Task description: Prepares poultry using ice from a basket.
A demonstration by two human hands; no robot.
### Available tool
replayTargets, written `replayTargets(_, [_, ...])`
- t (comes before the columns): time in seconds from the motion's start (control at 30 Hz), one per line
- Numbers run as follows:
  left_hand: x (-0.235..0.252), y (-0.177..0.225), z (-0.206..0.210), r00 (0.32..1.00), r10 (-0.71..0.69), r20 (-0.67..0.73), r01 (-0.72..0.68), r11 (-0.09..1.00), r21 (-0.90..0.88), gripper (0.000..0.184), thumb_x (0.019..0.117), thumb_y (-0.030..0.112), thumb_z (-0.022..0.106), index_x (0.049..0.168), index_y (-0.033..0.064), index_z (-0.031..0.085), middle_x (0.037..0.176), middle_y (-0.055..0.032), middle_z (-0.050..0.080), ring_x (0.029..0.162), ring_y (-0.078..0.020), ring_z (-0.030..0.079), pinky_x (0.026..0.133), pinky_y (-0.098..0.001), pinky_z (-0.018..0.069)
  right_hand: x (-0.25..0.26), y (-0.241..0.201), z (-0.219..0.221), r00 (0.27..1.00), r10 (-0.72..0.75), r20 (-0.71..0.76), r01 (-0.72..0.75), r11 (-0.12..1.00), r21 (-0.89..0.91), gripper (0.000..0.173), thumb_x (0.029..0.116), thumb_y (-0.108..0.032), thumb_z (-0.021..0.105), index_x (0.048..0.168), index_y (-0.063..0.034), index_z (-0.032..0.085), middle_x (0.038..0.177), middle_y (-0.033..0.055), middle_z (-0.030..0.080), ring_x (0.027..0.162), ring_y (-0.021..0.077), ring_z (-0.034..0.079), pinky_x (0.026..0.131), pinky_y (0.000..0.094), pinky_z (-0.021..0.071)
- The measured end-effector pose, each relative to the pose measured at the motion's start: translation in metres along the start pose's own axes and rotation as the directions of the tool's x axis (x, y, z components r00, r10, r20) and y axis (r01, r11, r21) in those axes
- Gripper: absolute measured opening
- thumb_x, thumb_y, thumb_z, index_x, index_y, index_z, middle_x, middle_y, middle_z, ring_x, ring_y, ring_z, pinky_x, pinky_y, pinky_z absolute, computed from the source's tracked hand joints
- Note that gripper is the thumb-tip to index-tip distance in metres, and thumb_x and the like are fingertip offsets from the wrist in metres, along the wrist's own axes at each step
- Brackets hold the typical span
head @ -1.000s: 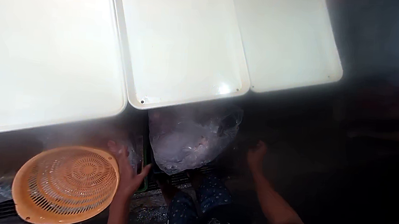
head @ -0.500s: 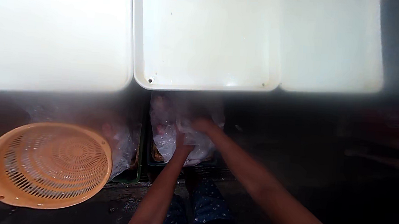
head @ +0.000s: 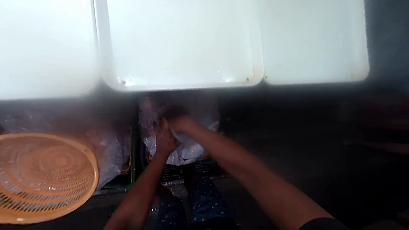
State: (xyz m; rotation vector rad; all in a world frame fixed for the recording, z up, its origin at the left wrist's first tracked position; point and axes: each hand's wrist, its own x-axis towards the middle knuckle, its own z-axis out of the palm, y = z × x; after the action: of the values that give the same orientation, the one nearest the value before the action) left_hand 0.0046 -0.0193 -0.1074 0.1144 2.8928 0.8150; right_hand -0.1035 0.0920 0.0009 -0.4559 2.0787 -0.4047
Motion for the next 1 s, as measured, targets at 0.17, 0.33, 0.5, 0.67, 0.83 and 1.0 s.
replayTargets(0.17, [0.024, -0.017, -0.015, 0.946, 0.176, 0.274, -0.217, 0.968, 0.128, 0.070, 0.0707, 0.042, 0.084, 0.124, 0.0013, 0.063, 0.124, -0.0232, 0.065, 0.122, -0.0433, 0.058, 0.102, -0.0612, 0.0447, -0.011, 0.085, -0.011, 0.902, -0.213, -0.375, 0.373, 0.823, 0.428, 0.031, 0.1031, -0.022, 0.061, 0.128, -0.0050, 0.069, 0.128, 0.0097, 0.070, 0.122, 0.0159, 0.065, 0.110, 0.0396, 0.0501])
replayTargets(0.33, [0.030, -0.014, -0.011, 0.923, 0.181, 0.340, -0.202, 0.979, 0.027, 0.044, 0.0899, 0.045, 0.069, 0.102, 0.0018, 0.073, 0.098, -0.0188, 0.072, 0.101, -0.0375, 0.068, 0.095, -0.0565, 0.0495, 0.010, 0.096, 0.040, 0.835, -0.149, -0.530, 0.244, 0.963, 0.112, 0.079, 0.0966, -0.063, 0.057, 0.163, -0.0273, 0.033, 0.168, 0.0011, 0.032, 0.156, 0.0217, 0.027, 0.127, 0.0541, 0.0233])
replayTargets(0.5, [0.055, -0.003, -0.038, 0.742, -0.089, 0.665, 0.313, 0.923, -0.225, 0.048, 0.1009, 0.041, 0.062, 0.115, -0.0044, 0.068, 0.112, -0.0258, 0.069, 0.111, -0.0393, 0.066, 0.100, -0.0611, 0.0485, 0.007, 0.091, 0.064, 0.749, -0.281, -0.599, 0.338, 0.941, -0.019, 0.057, 0.1038, -0.054, 0.047, 0.154, -0.0270, 0.050, 0.164, 0.0026, 0.040, 0.152, 0.0225, 0.034, 0.126, 0.0516, 0.0265])
replayTargets(0.67, [0.092, -0.011, -0.047, 0.520, -0.038, 0.853, 0.562, 0.768, -0.308, 0.040, 0.0924, 0.030, 0.074, 0.119, 0.0011, 0.070, 0.120, -0.0150, 0.070, 0.114, -0.0250, 0.065, 0.103, -0.0492, 0.0499, 0.018, 0.075, 0.066, 0.843, -0.196, -0.501, 0.149, 0.980, -0.133, 0.031, 0.1057, -0.039, 0.053, 0.125, -0.0271, 0.073, 0.139, 0.0023, 0.065, 0.137, 0.0270, 0.054, 0.117, 0.0560, 0.0372])
replayTargets(0.83, [0.058, -0.009, -0.043, 0.763, -0.263, 0.590, 0.513, 0.802, -0.307, 0.046, 0.0913, 0.032, 0.077, 0.126, 0.0032, 0.067, 0.121, -0.0190, 0.069, 0.112, -0.0322, 0.067, 0.096, -0.0543, 0.0548, 0.060, 0.075, 0.077, 0.929, 0.044, -0.368, -0.079, 0.994, -0.078, 0.047, 0.1028, -0.037, 0.057, 0.146, -0.0191, 0.056, 0.151, 0.0120, 0.054, 0.143, 0.0352, 0.046, 0.116, 0.0643, 0.0354])
replayTargets(1.0, [-0.008, 0.032, -0.004, 0.967, -0.253, -0.014, 0.253, 0.962, 0.101, 0.055, 0.1017, 0.041, 0.058, 0.149, 0.0130, 0.054, 0.163, -0.0138, 0.039, 0.153, -0.0364, 0.030, 0.123, -0.0618, 0.0243, 0.057, 0.042, 0.060, 0.937, 0.312, -0.158, -0.262, 0.925, 0.276, 0.043, 0.1068, -0.024, 0.052, 0.144, -0.0035, 0.056, 0.146, 0.0238, 0.056, 0.137, 0.0420, 0.051, 0.111, 0.0634, 0.0401])
